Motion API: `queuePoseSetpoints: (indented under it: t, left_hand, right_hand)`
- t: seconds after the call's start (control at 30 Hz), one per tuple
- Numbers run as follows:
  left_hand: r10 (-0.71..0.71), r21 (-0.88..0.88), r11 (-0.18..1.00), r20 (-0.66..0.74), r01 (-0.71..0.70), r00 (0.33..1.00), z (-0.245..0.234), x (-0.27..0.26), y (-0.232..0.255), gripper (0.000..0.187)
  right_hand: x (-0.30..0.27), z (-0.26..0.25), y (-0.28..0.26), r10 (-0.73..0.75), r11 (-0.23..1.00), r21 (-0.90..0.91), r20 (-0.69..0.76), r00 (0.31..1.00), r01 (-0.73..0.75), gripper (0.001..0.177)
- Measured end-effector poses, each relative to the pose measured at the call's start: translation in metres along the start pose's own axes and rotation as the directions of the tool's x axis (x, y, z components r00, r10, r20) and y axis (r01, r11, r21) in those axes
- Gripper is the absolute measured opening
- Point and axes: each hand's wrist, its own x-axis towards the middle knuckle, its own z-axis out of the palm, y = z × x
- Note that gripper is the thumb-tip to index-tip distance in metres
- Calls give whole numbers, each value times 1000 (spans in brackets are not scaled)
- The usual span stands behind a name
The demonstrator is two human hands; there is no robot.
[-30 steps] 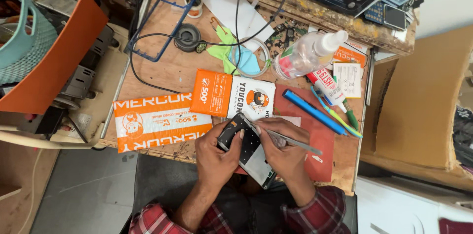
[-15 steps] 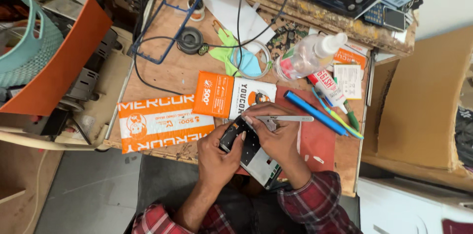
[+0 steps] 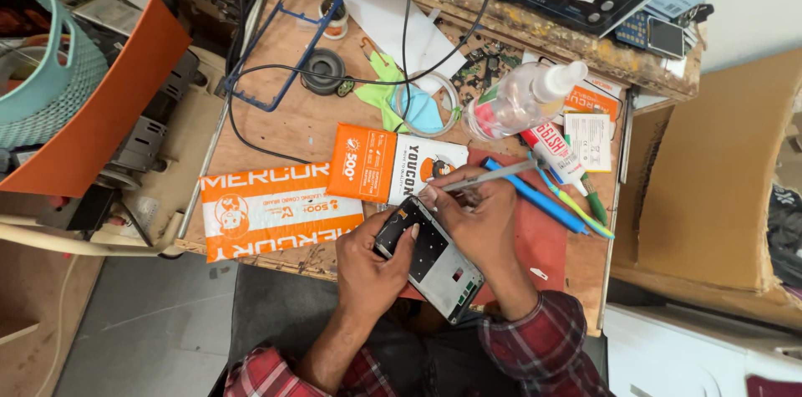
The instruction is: The person cleans the back of a disassembled smartphone using a toothbrush and a spray bottle. They repeatedly scrub the surface and spray liquid onto it, focusing on removing residue from the device's back panel.
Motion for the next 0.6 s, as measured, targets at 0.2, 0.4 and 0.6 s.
queuePoseSetpoints:
  t: [0.2, 0.4, 0.6]
  left_hand:
    - [-47, 18, 999, -18, 48, 999, 1, -3, -2, 23]
    - [21, 25, 999, -56, -20, 998, 1, -2, 1, 22]
    - [-28, 48, 998, -45, 31, 999, 4, -5, 0, 21]
  right_hand:
    - [-9, 2, 1, -173, 948, -277, -37, 984, 156, 4]
    - [-47, -15, 15, -37, 992, -128, -161, 986, 16, 2]
    - [-18, 8, 30, -277, 953, -143, -58, 959, 267, 4]
